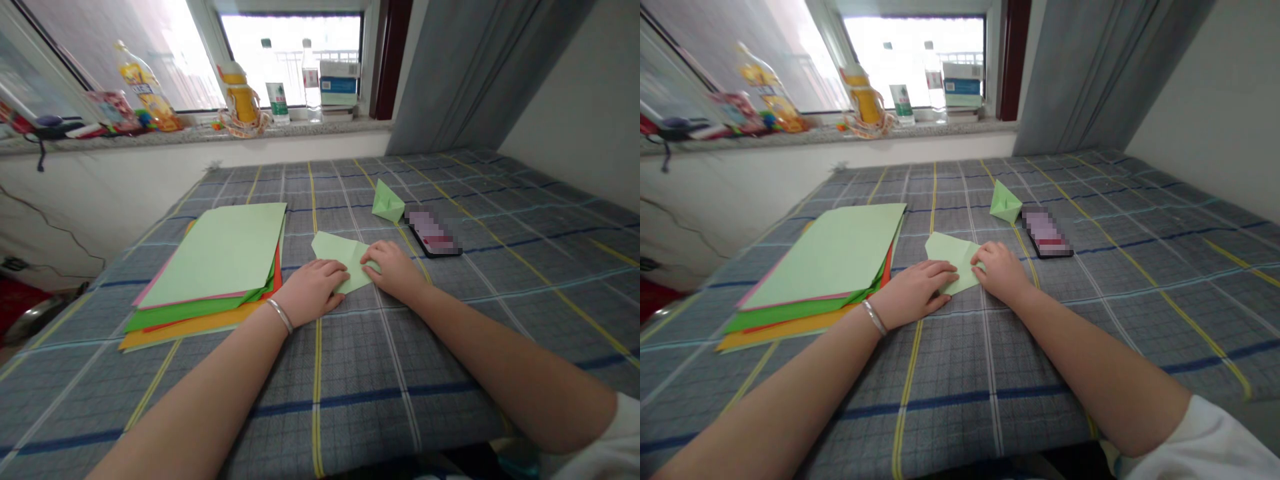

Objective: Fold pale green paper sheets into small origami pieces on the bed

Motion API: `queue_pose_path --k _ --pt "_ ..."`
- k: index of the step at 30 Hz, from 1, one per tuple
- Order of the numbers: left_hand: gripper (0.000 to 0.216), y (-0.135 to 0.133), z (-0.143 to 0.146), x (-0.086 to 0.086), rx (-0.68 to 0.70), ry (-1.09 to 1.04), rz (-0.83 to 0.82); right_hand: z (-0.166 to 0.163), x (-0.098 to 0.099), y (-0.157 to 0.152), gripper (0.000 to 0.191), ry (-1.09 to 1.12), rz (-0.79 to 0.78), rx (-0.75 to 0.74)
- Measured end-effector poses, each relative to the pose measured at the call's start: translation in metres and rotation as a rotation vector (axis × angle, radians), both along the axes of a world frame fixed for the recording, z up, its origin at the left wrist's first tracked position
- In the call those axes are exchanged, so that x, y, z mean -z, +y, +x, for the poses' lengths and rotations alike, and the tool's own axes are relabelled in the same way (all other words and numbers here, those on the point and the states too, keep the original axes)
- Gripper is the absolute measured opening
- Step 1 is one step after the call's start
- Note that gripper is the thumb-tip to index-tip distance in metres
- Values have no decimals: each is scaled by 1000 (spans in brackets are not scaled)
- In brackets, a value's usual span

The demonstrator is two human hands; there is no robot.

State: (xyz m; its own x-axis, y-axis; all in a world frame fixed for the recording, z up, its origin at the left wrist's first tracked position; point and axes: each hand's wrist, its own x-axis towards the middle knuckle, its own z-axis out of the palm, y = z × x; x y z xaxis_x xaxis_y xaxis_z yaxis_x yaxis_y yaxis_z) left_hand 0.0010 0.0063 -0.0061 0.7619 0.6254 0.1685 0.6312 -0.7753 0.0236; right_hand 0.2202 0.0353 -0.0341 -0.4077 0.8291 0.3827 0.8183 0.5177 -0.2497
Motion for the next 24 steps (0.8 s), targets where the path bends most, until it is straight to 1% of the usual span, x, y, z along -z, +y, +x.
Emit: queue_pose_path --k 3,8,9,11,14,17,20,24 --pt "21 -6 8 -6 -25 93 51 1 -6 -5 15 -42 55 -71" --pt "14 -14 21 -7 -93 194 124 5 -13 -14 19 -105 47 -373" --pt "13 -14 22 -6 -99 201 132 6 -14 -14 21 -111 44 -415" --pt "13 -13 22 -6 -100 206 152 6 -15 -15 21 -122 48 -448" --pt "12 -10 19 -4 -75 194 191 1 -16 -16 17 -159 50 -416" --pt "14 -6 16 -2 -79 156 208 -5 -19 -19 19 -208 31 -324" --pt "20 -3 12 -2 -89 125 183 -9 -21 -23 22 -243 12 -245" --pt "22 1 4 -1 -81 70 122 -10 -21 -24 22 -267 13 -221"
